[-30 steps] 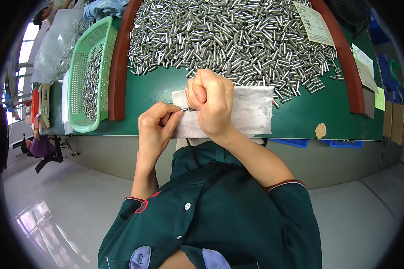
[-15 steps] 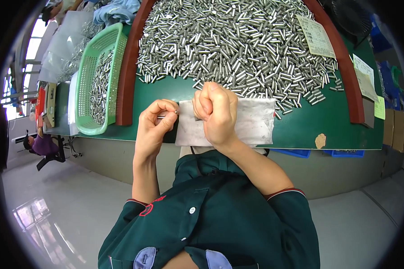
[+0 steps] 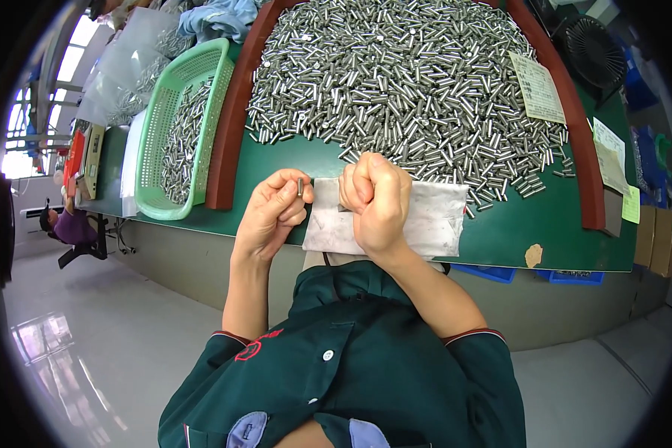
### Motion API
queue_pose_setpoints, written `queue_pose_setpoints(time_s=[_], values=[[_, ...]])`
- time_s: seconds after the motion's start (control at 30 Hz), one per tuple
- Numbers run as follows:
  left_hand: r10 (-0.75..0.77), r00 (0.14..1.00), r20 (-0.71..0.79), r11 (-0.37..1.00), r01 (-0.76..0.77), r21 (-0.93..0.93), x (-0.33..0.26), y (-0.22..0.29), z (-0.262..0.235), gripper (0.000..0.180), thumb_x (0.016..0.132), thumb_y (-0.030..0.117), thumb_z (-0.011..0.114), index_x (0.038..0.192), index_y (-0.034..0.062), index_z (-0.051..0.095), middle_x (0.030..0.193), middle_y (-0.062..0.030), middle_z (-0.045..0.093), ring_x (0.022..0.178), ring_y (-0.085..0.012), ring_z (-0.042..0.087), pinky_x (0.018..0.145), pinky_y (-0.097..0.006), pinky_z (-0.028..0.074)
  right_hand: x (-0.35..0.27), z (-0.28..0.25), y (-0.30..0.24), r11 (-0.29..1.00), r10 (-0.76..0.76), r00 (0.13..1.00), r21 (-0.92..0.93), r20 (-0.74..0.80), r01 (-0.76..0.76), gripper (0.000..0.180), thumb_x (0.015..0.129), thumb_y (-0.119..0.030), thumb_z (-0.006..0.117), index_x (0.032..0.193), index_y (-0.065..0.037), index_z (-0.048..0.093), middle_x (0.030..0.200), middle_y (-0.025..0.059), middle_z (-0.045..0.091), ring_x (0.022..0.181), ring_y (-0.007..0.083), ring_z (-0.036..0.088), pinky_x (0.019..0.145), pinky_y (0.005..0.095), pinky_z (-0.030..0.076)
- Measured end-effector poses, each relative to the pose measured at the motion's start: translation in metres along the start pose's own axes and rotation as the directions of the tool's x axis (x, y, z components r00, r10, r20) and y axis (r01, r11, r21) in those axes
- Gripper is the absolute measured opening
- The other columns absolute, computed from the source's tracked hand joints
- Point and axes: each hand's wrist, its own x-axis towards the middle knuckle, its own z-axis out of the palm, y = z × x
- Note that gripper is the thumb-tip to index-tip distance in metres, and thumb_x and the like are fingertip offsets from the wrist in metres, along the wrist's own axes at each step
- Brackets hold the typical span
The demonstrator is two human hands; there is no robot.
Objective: Inspecting small cylindrical metal components using a handheld tool and sorting them at a factory workbench.
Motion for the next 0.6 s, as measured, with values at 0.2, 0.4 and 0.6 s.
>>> queue_pose_setpoints(time_s=[0.2, 0.4, 0.6], values=[[-0.060, 0.998, -0.008, 0.988, 0.058, -0.141, 0.002, 0.004, -0.001, 0.020, 0.088, 0.012, 0.045, 0.101, -0.0006, 0.052, 0.079, -0.0089, 0.057, 0.046, -0.0018, 0.028, 0.042, -0.016, 0.025, 0.001, 0.000, 0.001, 1.000, -0.006, 1.000, 0.002, 0.013, 0.006, 0.035, 0.085, -0.025, 0.030, 0.053, -0.012, 0.028, 0.040, -0.0027, 0.024, 0.038, 0.0078, 0.015, 0.039, 0.0250, 0.015], [-0.078, 0.997, -0.029, 0.989, 0.074, -0.125, 0.002, 0.006, -0.001, 0.021, 0.088, 0.013, 0.045, 0.103, -0.0010, 0.052, 0.080, -0.0104, 0.057, 0.046, -0.0026, 0.030, 0.044, -0.016, 0.026, 0.001, 0.000, 0.002, 0.997, -0.025, 1.000, 0.069, -0.005, 0.025, 0.036, 0.085, -0.019, 0.031, 0.051, -0.009, 0.028, 0.042, -0.0002, 0.027, 0.039, 0.0067, 0.018, 0.038, 0.0232, 0.016], [0.064, 0.992, -0.109, 0.995, -0.071, -0.066, 0.007, 0.016, -0.009, 0.018, 0.087, 0.020, 0.047, 0.078, 0.0048, 0.050, 0.071, -0.0054, 0.051, 0.053, -0.0054, 0.037, 0.047, -0.017, 0.028, 0.000, 0.000, 0.001, 0.998, -0.026, 1.000, 0.057, -0.014, 0.027, 0.036, 0.085, -0.019, 0.031, 0.051, -0.009, 0.027, 0.042, -0.0001, 0.027, 0.039, 0.0067, 0.018, 0.038, 0.0231, 0.016]])
